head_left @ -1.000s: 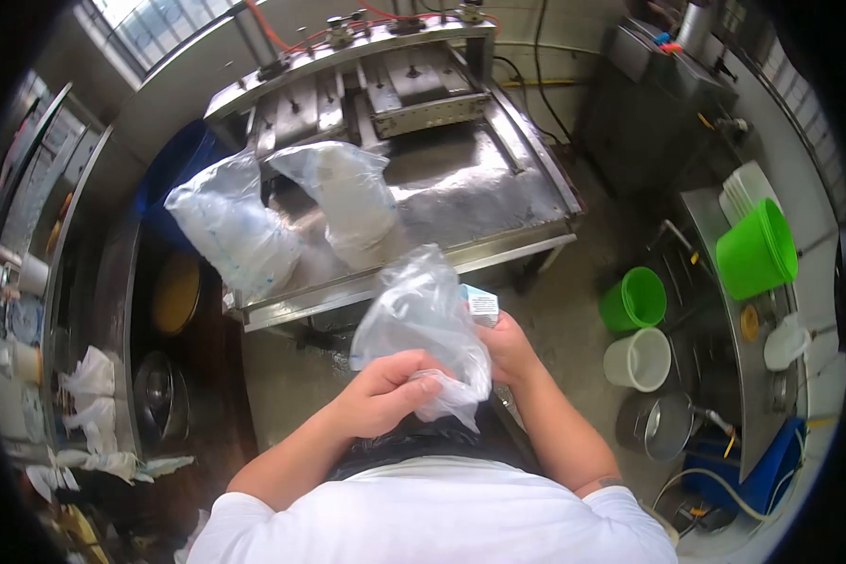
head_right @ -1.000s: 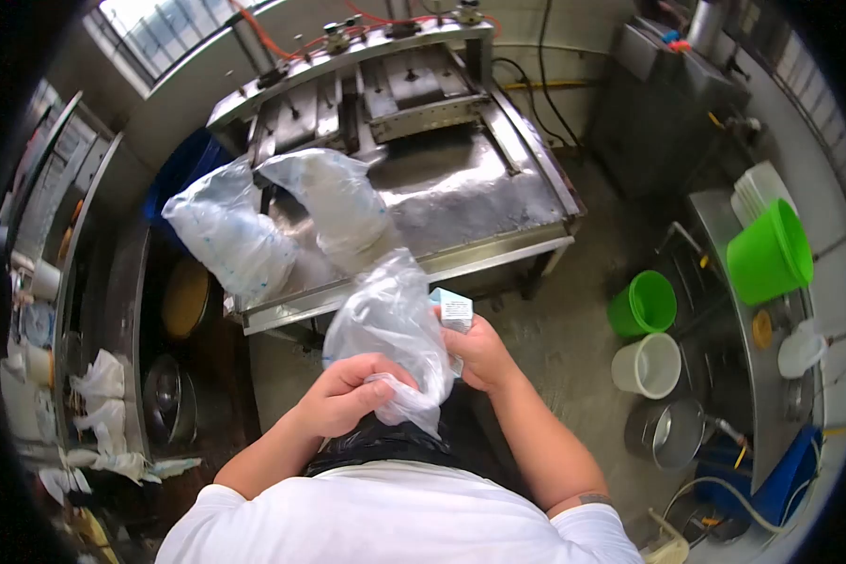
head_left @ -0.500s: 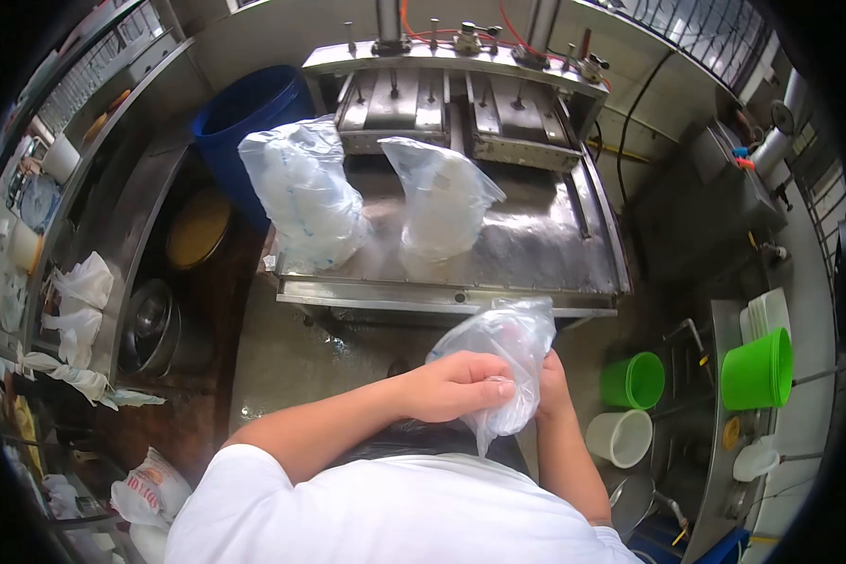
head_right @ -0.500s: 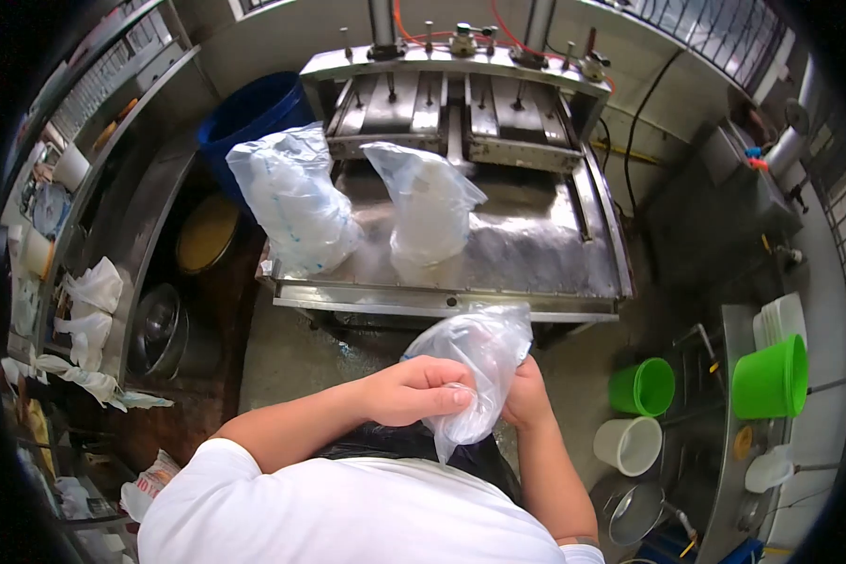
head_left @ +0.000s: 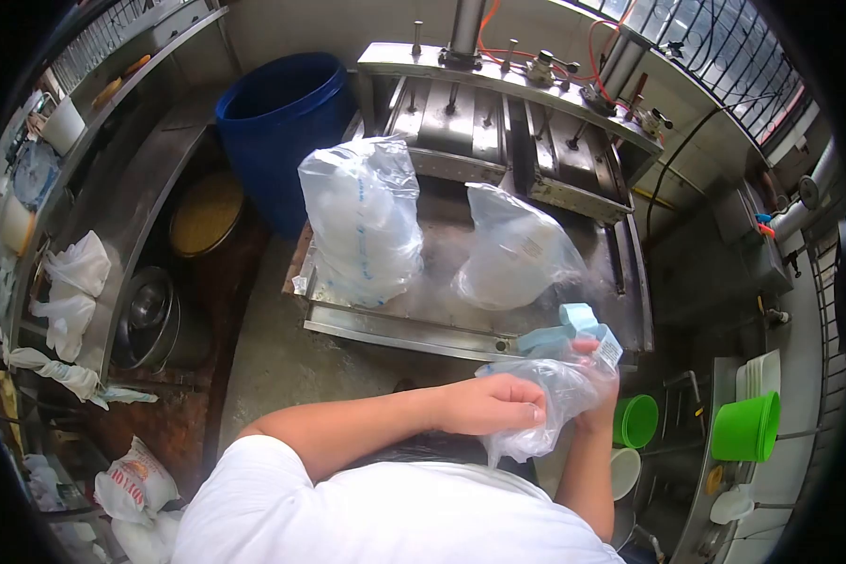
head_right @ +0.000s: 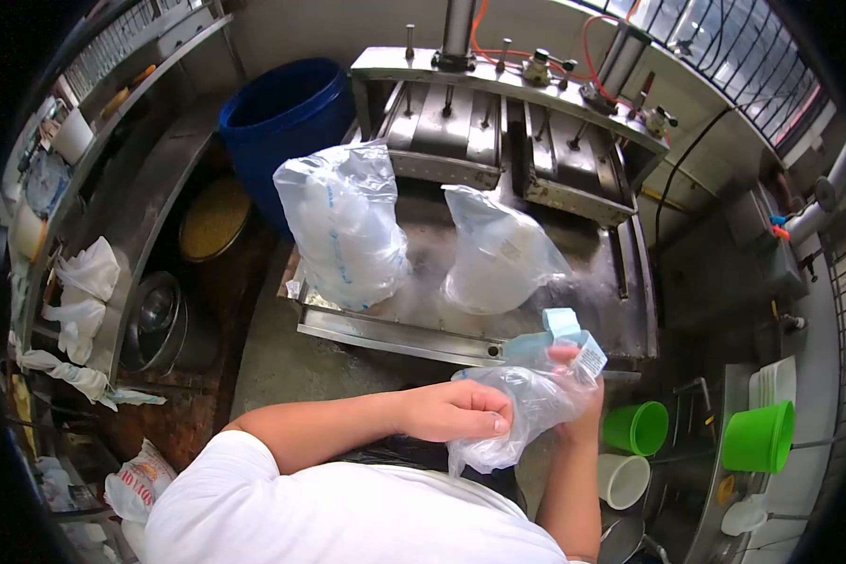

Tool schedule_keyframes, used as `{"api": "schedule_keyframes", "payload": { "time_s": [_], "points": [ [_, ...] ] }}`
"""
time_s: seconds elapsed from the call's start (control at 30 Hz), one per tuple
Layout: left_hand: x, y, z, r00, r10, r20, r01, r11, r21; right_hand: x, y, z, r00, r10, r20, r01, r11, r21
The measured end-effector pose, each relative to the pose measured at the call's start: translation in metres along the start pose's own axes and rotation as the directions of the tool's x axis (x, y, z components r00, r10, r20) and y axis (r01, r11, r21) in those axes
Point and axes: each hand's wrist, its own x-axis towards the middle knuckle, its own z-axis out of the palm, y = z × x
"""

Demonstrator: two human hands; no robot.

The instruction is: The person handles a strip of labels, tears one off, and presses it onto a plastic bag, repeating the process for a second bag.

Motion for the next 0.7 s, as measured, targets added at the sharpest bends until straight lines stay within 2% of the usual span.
{"api": "schedule_keyframes", "payload": {
  "time_s": [0.1, 0.13, 0.2, 0.23, 0.27, 0.3, 0.33, 0.37, 0.4, 0.43, 0.5, 0.53, 0.57, 0.6, 0.63, 0.7],
  "points": [
    [-0.01, -0.002, -0.028, 0.997, 0.037, -0.06, -0.038, 0.999, -0.006, 0.006, 0.002, 0.01, 0.996, 0.063, 0.062, -0.068, 0.994, 0.085],
    [-0.015, -0.001, -0.038, 0.998, 0.033, -0.058, -0.034, 0.999, -0.013, 0.007, 0.005, 0.014, 0.996, 0.069, 0.056, -0.074, 0.994, 0.082],
    [-0.031, -0.001, -0.056, 0.984, 0.163, -0.068, -0.156, 0.982, 0.103, 0.007, 0.011, 0.021, 0.991, 0.13, 0.02, -0.132, 0.986, 0.103],
    [-0.042, -0.004, -0.065, 0.986, 0.154, -0.064, -0.147, 0.985, 0.093, 0.005, 0.014, 0.024, 0.99, 0.139, 0.009, -0.139, 0.985, 0.104],
    [-0.055, -0.009, -0.072, 0.933, 0.271, -0.236, -0.223, 0.952, 0.212, 0.005, 0.016, 0.027, 0.986, 0.167, 0.008, -0.166, 0.971, 0.171],
    [-0.069, -0.012, -0.079, 0.836, 0.394, -0.382, -0.269, 0.901, 0.34, 0.004, 0.017, 0.028, 0.981, 0.194, 0.009, -0.191, 0.953, 0.236],
    [-0.084, -0.014, -0.084, 0.669, 0.546, -0.504, -0.149, 0.763, 0.629, 0.004, 0.02, 0.028, 0.98, 0.2, -0.003, -0.194, 0.952, 0.235],
    [-0.099, -0.015, -0.091, 0.474, 0.71, -0.521, 0.057, 0.566, 0.823, 0.005, 0.025, 0.028, 0.982, 0.188, -0.005, -0.179, 0.941, 0.286],
    [-0.113, -0.015, -0.102, 0.302, 0.814, -0.496, 0.251, 0.434, 0.865, 0.006, 0.027, 0.029, 0.985, 0.174, -0.009, -0.161, 0.927, 0.337],
    [-0.124, -0.013, -0.111, 0.139, 0.902, -0.408, 0.453, 0.309, 0.836, 0.008, 0.025, 0.033, 0.984, 0.176, -0.018, -0.159, 0.927, 0.341],
    [-0.124, 0.004, -0.13, -0.005, 0.926, -0.377, 0.636, 0.294, 0.714, 0.014, 0.02, 0.045, 0.987, 0.149, 0.066, -0.161, 0.949, 0.272],
    [-0.119, 0.011, -0.146, 0.001, 0.925, -0.38, 0.635, 0.293, 0.715, 0.019, 0.02, 0.047, 0.98, 0.136, 0.143, -0.171, 0.947, 0.273],
    [-0.112, 0.013, -0.165, 0.0, 0.895, -0.446, 0.457, 0.396, 0.796, 0.025, 0.021, 0.048, 0.981, 0.139, 0.138, -0.173, 0.946, 0.275],
    [-0.108, 0.009, -0.178, 0.014, 0.861, -0.509, 0.26, 0.489, 0.833, 0.032, 0.023, 0.047, 0.963, 0.154, 0.22, -0.209, 0.945, 0.253],
    [-0.107, -0.006, -0.192, 0.015, 0.86, -0.51, 0.261, 0.489, 0.833, 0.038, 0.024, 0.048, 0.938, 0.168, 0.302, -0.242, 0.943, 0.229],
    [-0.104, -0.033, -0.217, 0.049, 0.779, -0.625, 0.325, 0.58, 0.747, 0.045, 0.023, 0.05, 0.939, 0.165, 0.303, -0.24, 0.943, 0.229]
  ]
}}
